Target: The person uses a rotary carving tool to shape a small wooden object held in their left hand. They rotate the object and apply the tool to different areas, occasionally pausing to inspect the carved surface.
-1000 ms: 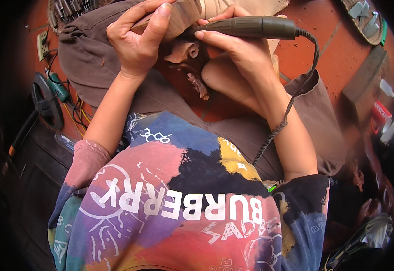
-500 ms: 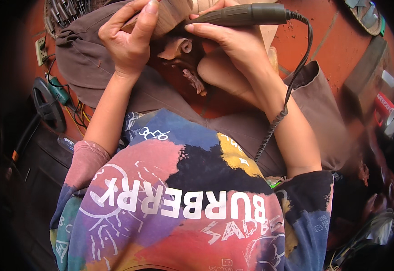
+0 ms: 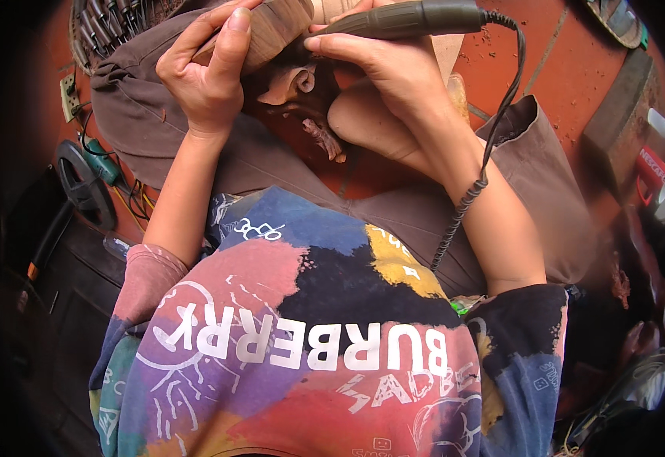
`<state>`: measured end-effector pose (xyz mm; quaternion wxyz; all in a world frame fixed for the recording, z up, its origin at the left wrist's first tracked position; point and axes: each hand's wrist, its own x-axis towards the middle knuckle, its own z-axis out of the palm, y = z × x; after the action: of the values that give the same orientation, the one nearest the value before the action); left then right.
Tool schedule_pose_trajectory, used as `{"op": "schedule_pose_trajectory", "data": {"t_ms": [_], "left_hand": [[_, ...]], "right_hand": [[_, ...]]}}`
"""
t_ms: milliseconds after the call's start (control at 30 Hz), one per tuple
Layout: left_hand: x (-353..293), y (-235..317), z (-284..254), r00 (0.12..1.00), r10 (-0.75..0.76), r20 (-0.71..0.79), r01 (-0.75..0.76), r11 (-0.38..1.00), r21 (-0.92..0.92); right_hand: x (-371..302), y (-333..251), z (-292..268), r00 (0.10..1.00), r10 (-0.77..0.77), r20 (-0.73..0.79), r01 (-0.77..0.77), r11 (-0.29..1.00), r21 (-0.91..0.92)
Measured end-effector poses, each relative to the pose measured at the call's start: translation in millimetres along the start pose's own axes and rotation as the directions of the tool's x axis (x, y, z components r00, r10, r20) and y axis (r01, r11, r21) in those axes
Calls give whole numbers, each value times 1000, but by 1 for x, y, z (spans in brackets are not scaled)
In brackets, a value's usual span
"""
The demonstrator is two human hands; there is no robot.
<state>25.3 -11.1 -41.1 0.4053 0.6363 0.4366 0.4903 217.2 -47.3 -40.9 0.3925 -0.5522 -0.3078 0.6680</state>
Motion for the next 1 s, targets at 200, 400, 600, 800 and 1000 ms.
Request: {"op": "schedule_pose_trajectory", "data": {"t_ms": [200,400,600,800,1000], "left_hand": [[0,7,-2,998,-67,1,67,998,5],[0,-1,2,1000,24,-7,-24,1000,-2],[0,7,-1,998,65,-13,-61,977,206],[4,-5,1,982,171,-82,-149,962,230],[3,-6,-2,981,187,-59,-164,947,278]], "right_hand": [[-2,-4,5,1000,-3,3,3,1000,19],[5,6,-3,997,-72,30,70,996,53],[4,5,-5,998,-54,44,48,991,123],[6,2,-10,998,-6,69,-6,985,170],[11,4,-12,992,-36,122,7,972,234]]}}
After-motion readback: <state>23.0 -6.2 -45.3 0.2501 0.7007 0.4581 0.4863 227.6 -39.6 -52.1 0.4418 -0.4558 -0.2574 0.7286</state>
